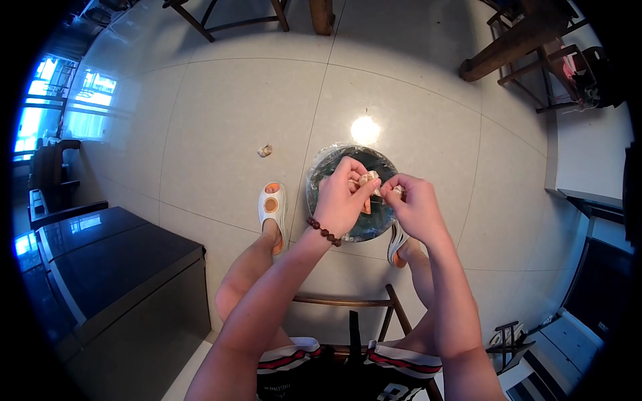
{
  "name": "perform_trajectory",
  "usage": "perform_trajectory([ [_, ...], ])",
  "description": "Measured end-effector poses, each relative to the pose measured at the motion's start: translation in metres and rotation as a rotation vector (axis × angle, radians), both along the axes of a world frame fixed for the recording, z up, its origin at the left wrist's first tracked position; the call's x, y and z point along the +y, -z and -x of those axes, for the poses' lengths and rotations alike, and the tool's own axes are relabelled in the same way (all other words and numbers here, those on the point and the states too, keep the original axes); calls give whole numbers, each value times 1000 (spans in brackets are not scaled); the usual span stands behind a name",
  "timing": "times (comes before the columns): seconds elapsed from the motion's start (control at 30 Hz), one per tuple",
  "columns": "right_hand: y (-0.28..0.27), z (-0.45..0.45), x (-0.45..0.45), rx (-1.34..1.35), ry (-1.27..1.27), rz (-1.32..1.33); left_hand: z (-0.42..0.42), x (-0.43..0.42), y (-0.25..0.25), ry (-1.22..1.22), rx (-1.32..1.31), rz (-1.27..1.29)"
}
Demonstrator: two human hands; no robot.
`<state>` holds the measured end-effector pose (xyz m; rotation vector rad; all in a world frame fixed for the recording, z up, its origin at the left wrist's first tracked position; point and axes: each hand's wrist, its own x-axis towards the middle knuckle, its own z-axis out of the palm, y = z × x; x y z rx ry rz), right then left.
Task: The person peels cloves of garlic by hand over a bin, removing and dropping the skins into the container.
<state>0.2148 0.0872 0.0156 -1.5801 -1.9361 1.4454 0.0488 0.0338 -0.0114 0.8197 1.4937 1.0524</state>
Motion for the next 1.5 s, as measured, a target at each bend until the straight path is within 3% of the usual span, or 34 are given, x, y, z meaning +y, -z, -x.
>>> perform_trajectory([
  [0.03,-1,1,-1,0,0,0,1,0,-2,33,102,-8],
  [0.47,-2,4,-3,-95,19,-30,16,5,-1,-63,219,-23],
  [0.53,-6,6,-1,-103,30,-16,17,4,9,-70,34,-59],
  [0.7,-14,13,-3,15,6,-176,11,4,6,-41,-129,40],
  [0.87,-5,11,-5,44,-42,-169,7,4,2,-17,-324,122],
  [0.97,-3,13,-6,32,-44,-227,5,4,1,-16,-271,125],
  [1.03,-2,13,-8,32,-61,-274,4,3,-1,76,13,88],
  [1.07,-1,13,-9,13,-54,-294,7,3,2,76,12,89],
  [1.13,0,11,-9,-6,-49,-313,16,7,4,-18,338,6],
  [1.17,0,7,-8,-31,-55,-286,17,6,3,-19,339,6],
  [1.23,-1,8,-5,-54,-64,-261,17,7,-11,-65,-29,106],
  [1.4,-11,12,-2,-268,-183,47,17,6,9,-52,-114,131],
  [1.5,-4,12,-5,-82,-63,-63,18,7,6,-45,-346,168],
])
